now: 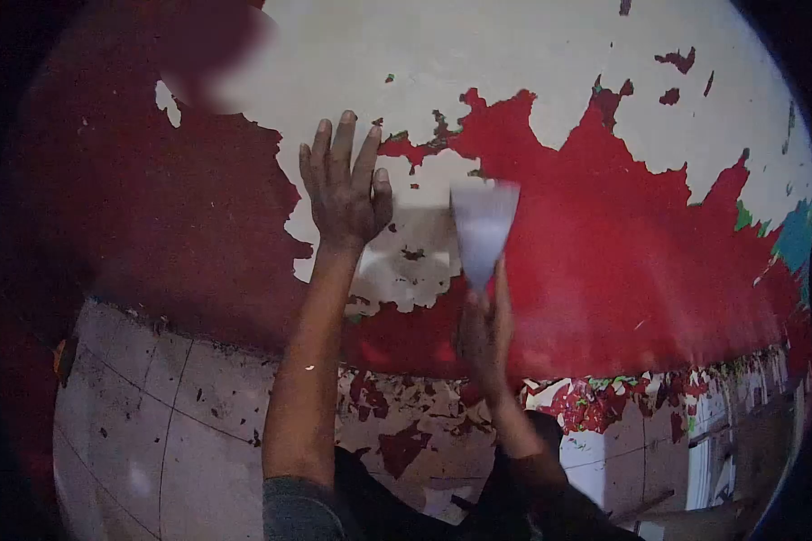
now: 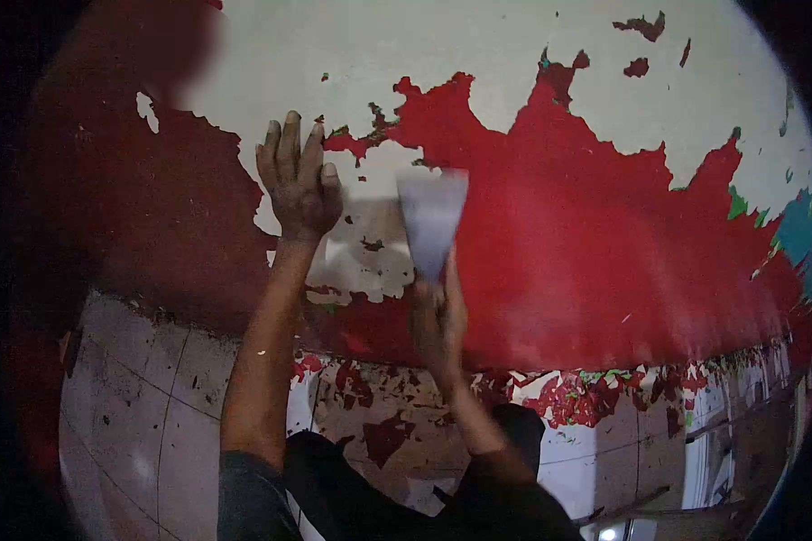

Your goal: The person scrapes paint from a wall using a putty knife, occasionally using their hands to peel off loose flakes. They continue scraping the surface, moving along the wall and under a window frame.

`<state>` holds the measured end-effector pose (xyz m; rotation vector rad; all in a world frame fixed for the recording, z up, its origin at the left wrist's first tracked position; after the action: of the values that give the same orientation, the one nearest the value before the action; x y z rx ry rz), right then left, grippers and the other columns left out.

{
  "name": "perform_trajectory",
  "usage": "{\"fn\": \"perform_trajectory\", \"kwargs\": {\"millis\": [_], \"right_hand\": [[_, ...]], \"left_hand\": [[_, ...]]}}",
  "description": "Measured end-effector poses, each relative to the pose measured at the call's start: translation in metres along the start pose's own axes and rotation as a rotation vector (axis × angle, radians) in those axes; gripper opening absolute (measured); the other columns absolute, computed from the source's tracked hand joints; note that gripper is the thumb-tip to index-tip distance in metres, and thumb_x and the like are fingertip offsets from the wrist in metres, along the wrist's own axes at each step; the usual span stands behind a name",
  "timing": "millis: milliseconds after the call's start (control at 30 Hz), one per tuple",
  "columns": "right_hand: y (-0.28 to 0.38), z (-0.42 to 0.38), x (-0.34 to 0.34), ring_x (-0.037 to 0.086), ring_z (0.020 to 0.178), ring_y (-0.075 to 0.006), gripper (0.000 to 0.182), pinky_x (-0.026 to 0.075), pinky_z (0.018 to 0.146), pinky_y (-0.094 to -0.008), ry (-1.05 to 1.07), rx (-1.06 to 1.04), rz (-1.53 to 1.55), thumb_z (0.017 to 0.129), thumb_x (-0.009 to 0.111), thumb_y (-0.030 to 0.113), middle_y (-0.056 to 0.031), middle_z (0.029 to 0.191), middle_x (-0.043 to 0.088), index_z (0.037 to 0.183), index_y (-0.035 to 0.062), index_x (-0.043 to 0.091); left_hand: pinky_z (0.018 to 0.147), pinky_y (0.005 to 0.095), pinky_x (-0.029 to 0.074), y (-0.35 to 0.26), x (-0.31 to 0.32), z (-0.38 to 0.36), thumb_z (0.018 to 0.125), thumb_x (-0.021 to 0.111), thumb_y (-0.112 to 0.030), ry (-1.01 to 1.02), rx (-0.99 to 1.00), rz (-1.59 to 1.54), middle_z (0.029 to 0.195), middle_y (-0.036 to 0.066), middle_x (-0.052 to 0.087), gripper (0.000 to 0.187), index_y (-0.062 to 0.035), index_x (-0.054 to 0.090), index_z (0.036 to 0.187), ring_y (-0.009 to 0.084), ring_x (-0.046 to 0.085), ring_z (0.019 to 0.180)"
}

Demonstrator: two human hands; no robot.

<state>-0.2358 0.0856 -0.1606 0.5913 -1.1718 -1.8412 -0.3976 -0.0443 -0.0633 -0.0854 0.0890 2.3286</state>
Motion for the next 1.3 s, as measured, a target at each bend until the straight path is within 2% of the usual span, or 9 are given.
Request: {"fn": "perform_trajectory", "kwargs": {"millis": [167, 267, 433, 567, 667, 767, 1100, 1200, 1300], "right_hand": [[-0.023, -0.014, -0.001, 0.042, 0.053, -0.005, 0.056, 0.036, 0.045, -0.0219, -0.006, 0.073, -0.013, 0.096, 0.044, 0.018, 0.0035, 0.068, 0.046, 0.145, 0.0061, 0.021], [-0.094, -0.049, -0.027, 0.05, 0.066, -0.012, 0.056, 0.045, 0.06, -0.0256, 0.023, -0.073, -0.382, 0.095, 0.046, 0.009, -0.0044, 0.088, 0.056, 0.145, 0.0069, 0.023], [-0.094, -0.036, -0.009, 0.056, 0.087, -0.0145, 0.055, 0.045, 0.073, -0.025, 0.165, -0.024, -0.356, 0.093, 0.048, 0.005, -0.0125, 0.119, 0.056, 0.143, 0.0026, 0.026], [-0.098, -0.048, -0.024, 0.055, 0.106, -0.0223, 0.053, 0.045, 0.086, -0.0312, 0.076, -0.187, -0.43, 0.092, 0.047, 0.001, -0.022, 0.129, 0.051, 0.142, 0.0031, 0.029], [-0.112, -0.053, -0.034, 0.052, 0.114, -0.0237, 0.054, 0.042, 0.092, -0.0311, 0.109, 0.066, -0.251, 0.091, 0.048, 0.0, -0.021, 0.134, 0.046, 0.141, 0.0031, 0.03], [-0.08, -0.032, 0.002, 0.047, 0.121, -0.0235, 0.053, 0.039, 0.096, -0.0315, 0.191, -0.061, -0.296, 0.09, 0.05, 0.0, -0.0211, 0.137, 0.043, 0.14, 0.0028, 0.032], [-0.082, -0.036, -0.014, 0.044, 0.122, -0.0192, 0.05, 0.042, 0.093, -0.0313, 0.235, -0.008, -0.374, 0.094, 0.048, 0.007, -0.0168, 0.14, 0.041, 0.14, 0.0008, 0.031], [-0.099, -0.046, -0.046, 0.045, 0.121, -0.0183, 0.05, 0.043, 0.092, -0.0313, 0.237, 0.05, -0.293, 0.093, 0.05, 0.005, -0.0174, 0.138, 0.042, 0.14, 0.0009, 0.032], [-0.087, -0.032, -0.036, 0.05, 0.115, -0.0186, 0.051, 0.045, 0.088, -0.0324, 0.349, 0.059, -0.415, 0.091, 0.052, 0.006, -0.0177, 0.131, 0.049, 0.139, 0.0064, 0.035]], "left_hand": [[0.109, 0.0553, 0.016, 0.002, 0.0, -0.002, 0.087, 0.039, -0.026, 0.007, -0.007, -0.001, 0.141, 0.011, 0.038, 0.042, -0.0178, 0.052, 0.127, 0.0313, 0.027, 0.134], [0.108, 0.0555, 0.018, 0.001, -0.001, -0.001, 0.088, 0.038, -0.026, -0.004, 0.006, 0.007, 0.141, 0.011, 0.037, 0.042, -0.0185, 0.05, 0.128, 0.0315, 0.027, 0.134], [0.108, 0.0547, 0.017, 0.003, 0.001, -0.002, 0.09, 0.035, -0.027, -0.041, 0.035, -0.019, 0.141, 0.011, 0.038, 0.042, -0.0185, 0.049, 0.129, 0.0315, 0.027, 0.134], [0.108, 0.0549, 0.017, 0.002, 0.001, -0.002, 0.091, 0.035, -0.029, -0.047, 0.033, 0.002, 0.141, 0.01, 0.038, 0.042, -0.0185, 0.049, 0.129, 0.0315, 0.027, 0.133], [0.107, 0.0559, 0.018, 0.002, 0.0, -0.002, 0.091, 0.035, -0.03, -0.04, 0.018, -0.015, 0.141, 0.01, 0.037, 0.042, -0.0182, 0.05, 0.128, 0.0314, 0.028, 0.133], [0.107, 0.0566, 0.017, 0.002, 0.001, -0.002, 0.091, 0.035, -0.03, -0.017, 0.012, -0.011, 0.141, 0.01, 0.037, 0.042, -0.0177, 0.051, 0.127, 0.0316, 0.027, 0.133], [0.108, 0.052, 0.016, -0.002, -0.002, 0.0, 0.095, 0.029, -0.03, -0.033, 0.053, -0.013, 0.14, 0.015, 0.037, 0.043, -0.0098, 0.049, 0.128, 0.0322, 0.027, 0.133], [0.106, 0.0579, 0.018, 0.001, 0.0, 0.0, 0.09, 0.035, -0.029, -0.053, 0.04, -0.027, 0.141, 0.01, 0.037, 0.042, -0.0166, 0.052, 0.126, 0.0326, 0.026, 0.134], [0.107, 0.0514, 0.015, -0.001, -0.001, -0.001, 0.093, 0.032, -0.027, -0.04, 0.072, 0.012, 0.139, 0.016, 0.037, 0.043, -0.01, 0.049, 0.128, 0.0328, 0.026, 0.133]]}}
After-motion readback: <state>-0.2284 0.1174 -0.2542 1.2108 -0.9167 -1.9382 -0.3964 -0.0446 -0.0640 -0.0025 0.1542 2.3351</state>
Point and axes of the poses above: each hand's wrist, its own z-axis towards the middle knuckle, its own x-axis out of the palm, y = z × x, the point moved 5 cm from there along z, towards the middle knuckle
